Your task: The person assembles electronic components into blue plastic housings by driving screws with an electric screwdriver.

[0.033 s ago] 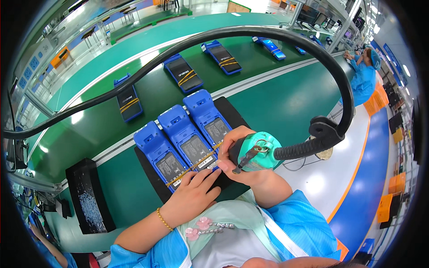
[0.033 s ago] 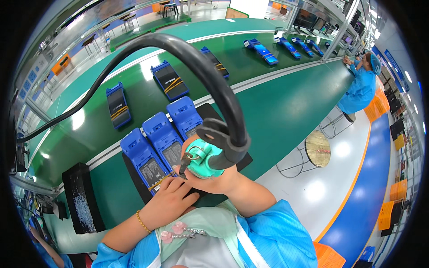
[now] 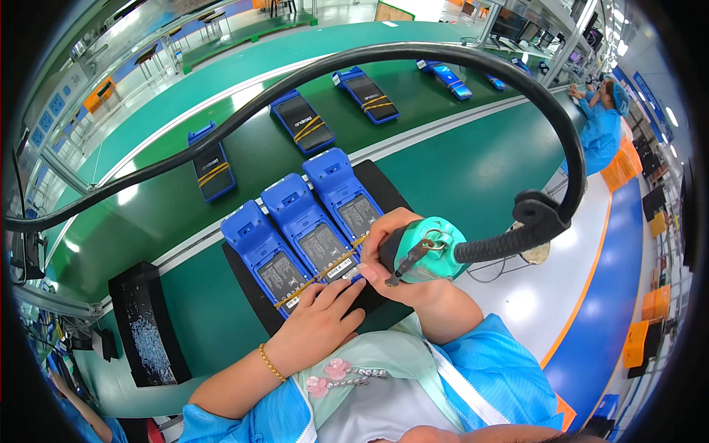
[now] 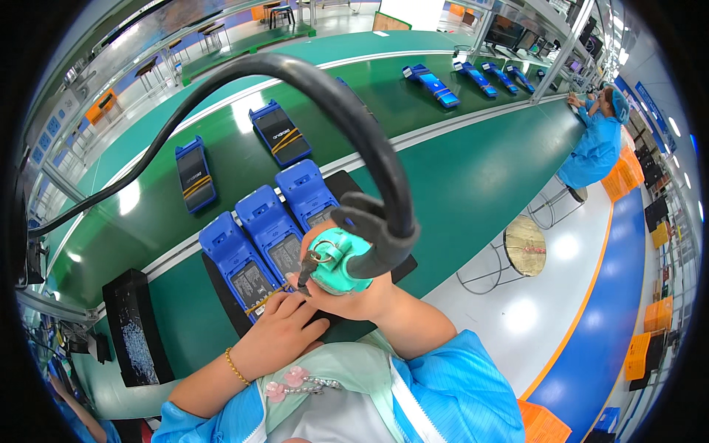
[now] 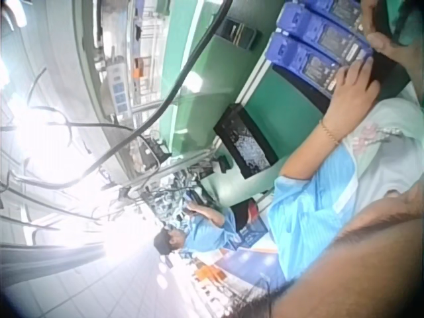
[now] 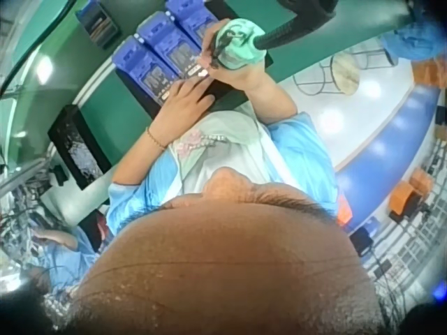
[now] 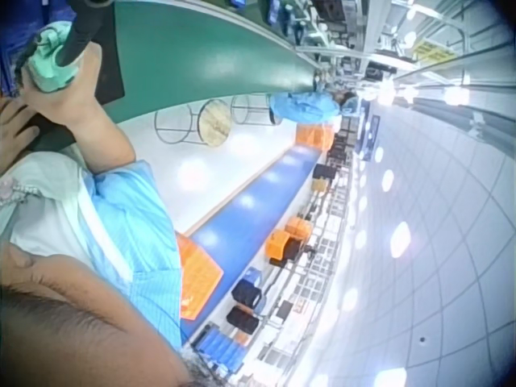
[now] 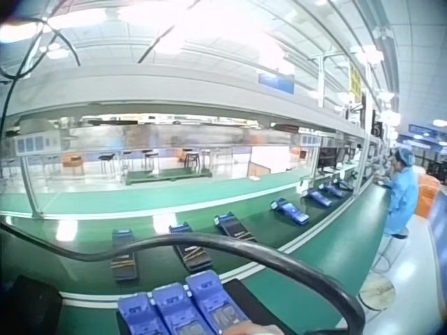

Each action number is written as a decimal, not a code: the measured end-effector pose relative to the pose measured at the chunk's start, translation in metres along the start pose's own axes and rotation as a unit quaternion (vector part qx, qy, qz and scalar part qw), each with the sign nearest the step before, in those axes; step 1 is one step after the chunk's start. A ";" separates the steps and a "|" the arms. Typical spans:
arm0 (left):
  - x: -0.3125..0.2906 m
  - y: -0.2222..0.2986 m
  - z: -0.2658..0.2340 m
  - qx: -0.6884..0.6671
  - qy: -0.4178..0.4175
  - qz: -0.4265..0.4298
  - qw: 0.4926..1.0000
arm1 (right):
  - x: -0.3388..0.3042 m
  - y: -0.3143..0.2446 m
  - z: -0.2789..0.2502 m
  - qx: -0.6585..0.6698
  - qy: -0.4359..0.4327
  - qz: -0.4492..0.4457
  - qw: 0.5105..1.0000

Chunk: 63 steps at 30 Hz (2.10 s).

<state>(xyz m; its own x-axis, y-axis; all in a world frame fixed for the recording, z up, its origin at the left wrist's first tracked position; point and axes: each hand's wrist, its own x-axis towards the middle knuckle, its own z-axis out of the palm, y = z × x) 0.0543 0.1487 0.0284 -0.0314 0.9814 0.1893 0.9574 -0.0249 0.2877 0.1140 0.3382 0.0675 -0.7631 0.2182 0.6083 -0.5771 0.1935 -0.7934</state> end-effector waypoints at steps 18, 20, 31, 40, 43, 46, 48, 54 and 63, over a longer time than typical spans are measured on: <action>-0.001 -0.001 0.000 -0.008 0.005 -0.001 1.000 | 0.000 0.000 0.003 -0.006 0.001 -0.001 1.000; -0.001 -0.001 0.000 -0.011 0.002 -0.001 1.000 | 0.000 -0.002 0.003 -0.023 0.001 -0.001 1.000; 0.005 0.000 -0.003 0.019 -0.024 0.005 1.000 | 0.007 -0.007 -0.010 0.016 0.069 0.014 0.997; 0.026 -0.002 0.001 -0.011 -0.017 0.023 1.000 | 0.006 0.007 -0.009 0.045 0.071 -0.014 0.996; 0.030 -0.003 0.002 -0.003 -0.018 0.021 1.000 | 0.005 0.006 -0.009 0.046 0.072 -0.008 0.996; 0.031 -0.003 0.002 -0.014 -0.047 0.007 0.999 | 0.005 0.007 -0.012 0.013 0.062 -0.017 0.998; 0.031 -0.004 0.004 -0.015 -0.046 0.005 0.999 | 0.004 0.007 -0.010 0.029 0.072 -0.006 0.997; 0.034 -0.005 0.005 -0.007 -0.041 0.009 0.999 | 0.003 0.007 -0.012 0.071 0.071 0.023 0.995; 0.034 -0.008 0.007 -0.005 -0.036 0.010 0.999 | 0.004 0.012 -0.011 0.054 0.046 0.016 0.997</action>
<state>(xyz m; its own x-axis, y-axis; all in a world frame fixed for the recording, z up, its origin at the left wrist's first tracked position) 0.0478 0.1831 0.0264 0.0091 0.9919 0.1266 0.9548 -0.0463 0.2936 0.1075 0.3522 0.0605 -0.7553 0.3097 0.5776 -0.5843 0.0810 -0.8075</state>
